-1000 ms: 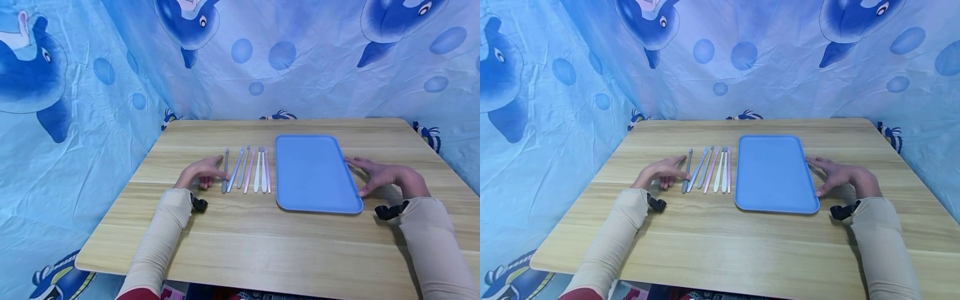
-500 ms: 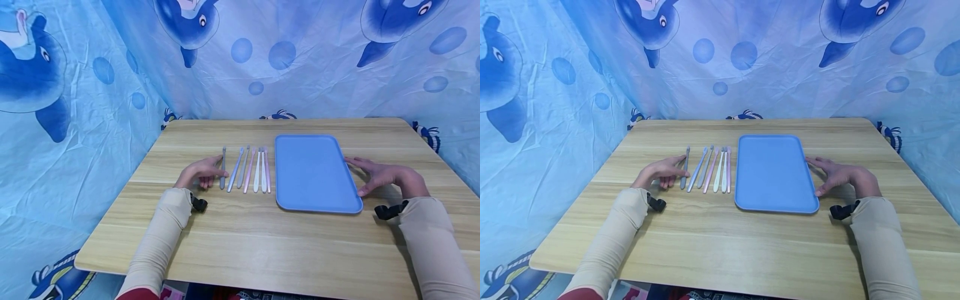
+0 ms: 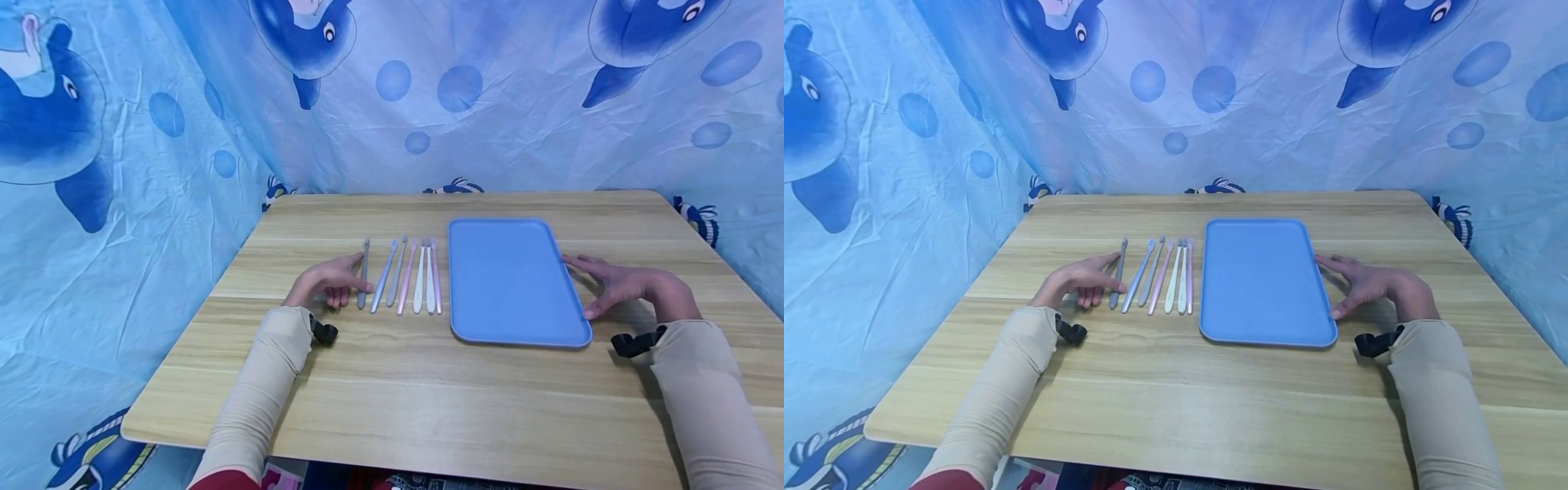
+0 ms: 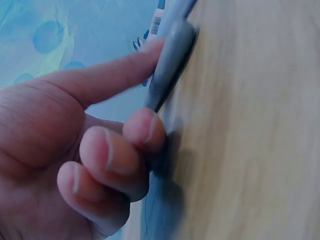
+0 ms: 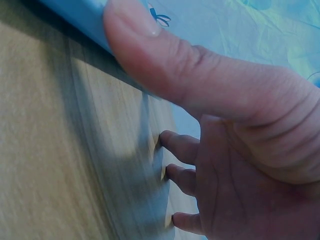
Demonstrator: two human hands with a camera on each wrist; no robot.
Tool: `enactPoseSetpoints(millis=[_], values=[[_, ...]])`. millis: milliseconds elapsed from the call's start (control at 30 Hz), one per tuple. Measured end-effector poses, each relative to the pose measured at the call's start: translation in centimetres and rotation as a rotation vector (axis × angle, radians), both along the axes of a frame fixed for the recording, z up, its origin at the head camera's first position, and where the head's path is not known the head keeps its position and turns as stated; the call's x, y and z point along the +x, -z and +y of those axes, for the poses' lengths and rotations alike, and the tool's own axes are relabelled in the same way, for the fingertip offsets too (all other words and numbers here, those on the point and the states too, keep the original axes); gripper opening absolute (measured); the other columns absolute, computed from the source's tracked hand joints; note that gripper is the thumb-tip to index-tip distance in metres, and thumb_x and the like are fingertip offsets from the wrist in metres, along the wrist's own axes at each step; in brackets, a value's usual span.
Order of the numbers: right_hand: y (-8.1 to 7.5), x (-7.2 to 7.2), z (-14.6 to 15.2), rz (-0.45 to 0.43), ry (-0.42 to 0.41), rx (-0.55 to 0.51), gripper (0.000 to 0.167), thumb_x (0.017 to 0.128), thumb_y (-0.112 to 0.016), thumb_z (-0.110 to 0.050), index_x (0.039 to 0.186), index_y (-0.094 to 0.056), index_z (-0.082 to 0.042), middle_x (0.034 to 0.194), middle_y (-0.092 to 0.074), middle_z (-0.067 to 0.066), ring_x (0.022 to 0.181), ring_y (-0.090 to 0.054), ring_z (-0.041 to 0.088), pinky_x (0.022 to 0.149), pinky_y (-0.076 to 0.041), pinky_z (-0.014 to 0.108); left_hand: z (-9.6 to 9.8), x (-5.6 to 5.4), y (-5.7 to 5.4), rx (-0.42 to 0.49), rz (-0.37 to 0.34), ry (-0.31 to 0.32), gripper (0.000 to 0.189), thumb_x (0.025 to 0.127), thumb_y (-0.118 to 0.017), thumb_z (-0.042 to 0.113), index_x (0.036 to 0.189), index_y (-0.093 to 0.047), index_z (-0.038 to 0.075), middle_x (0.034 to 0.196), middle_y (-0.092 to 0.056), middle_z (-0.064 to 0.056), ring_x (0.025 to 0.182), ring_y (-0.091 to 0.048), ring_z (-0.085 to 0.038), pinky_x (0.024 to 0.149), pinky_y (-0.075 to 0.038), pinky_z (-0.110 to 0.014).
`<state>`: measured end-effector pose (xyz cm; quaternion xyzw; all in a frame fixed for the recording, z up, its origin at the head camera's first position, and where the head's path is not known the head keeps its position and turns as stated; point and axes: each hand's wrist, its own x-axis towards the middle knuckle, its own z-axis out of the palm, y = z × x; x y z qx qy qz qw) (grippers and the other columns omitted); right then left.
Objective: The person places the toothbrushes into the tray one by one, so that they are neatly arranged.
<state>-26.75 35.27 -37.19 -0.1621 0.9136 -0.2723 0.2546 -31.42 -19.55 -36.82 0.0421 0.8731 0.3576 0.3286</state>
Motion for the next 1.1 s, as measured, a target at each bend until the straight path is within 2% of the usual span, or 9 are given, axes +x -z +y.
enactPoseSetpoints(millis=[200,533,767,1100], values=[[-0.04,0.10,-0.04,0.002,-0.003,-0.004,0.117,0.074,-0.088,-0.028,0.161,-0.011,-0.010,0.160,0.007,0.038,0.141,0.006,0.068,0.103,-0.006,0.089,0.13,-0.04,0.15,0.013,0.011,0.022,0.109,0.092,-0.073,0.032,0.162,0.010,0.021,0.052,-0.058,0.000,0.038,-0.052,-0.010,0.036,-0.045,-0.024],[0.02,0.17,-0.02,0.002,-0.007,-0.009,0.117,0.074,-0.087,-0.028,0.161,-0.011,-0.009,0.159,0.008,0.039,0.141,0.006,0.069,0.103,-0.007,0.089,0.31,-0.08,0.39,0.124,-0.028,0.052,0.102,0.098,-0.065,0.021,0.160,0.016,0.017,0.052,-0.058,-0.001,0.037,-0.051,-0.010,0.035,-0.044,-0.023],[-0.07,0.03,-0.10,0.009,-0.003,0.004,0.118,0.073,-0.088,-0.030,0.161,-0.012,-0.011,0.160,0.006,0.038,0.142,0.005,0.068,0.103,-0.008,0.089,0.10,-0.18,0.67,0.145,-0.036,0.074,0.098,0.100,-0.061,0.018,0.160,0.017,0.018,0.052,-0.060,-0.002,0.037,-0.053,-0.010,0.036,-0.047,-0.024],[-0.01,0.07,-0.02,0.002,0.004,0.014,0.119,0.074,-0.088,-0.031,0.162,-0.011,-0.012,0.160,0.007,0.038,0.142,0.005,0.068,0.102,-0.008,0.089,-0.14,-0.28,0.77,0.176,-0.035,0.088,0.095,0.100,-0.058,0.015,0.161,0.015,0.017,0.052,-0.059,-0.002,0.037,-0.053,-0.010,0.036,-0.047,-0.024]])
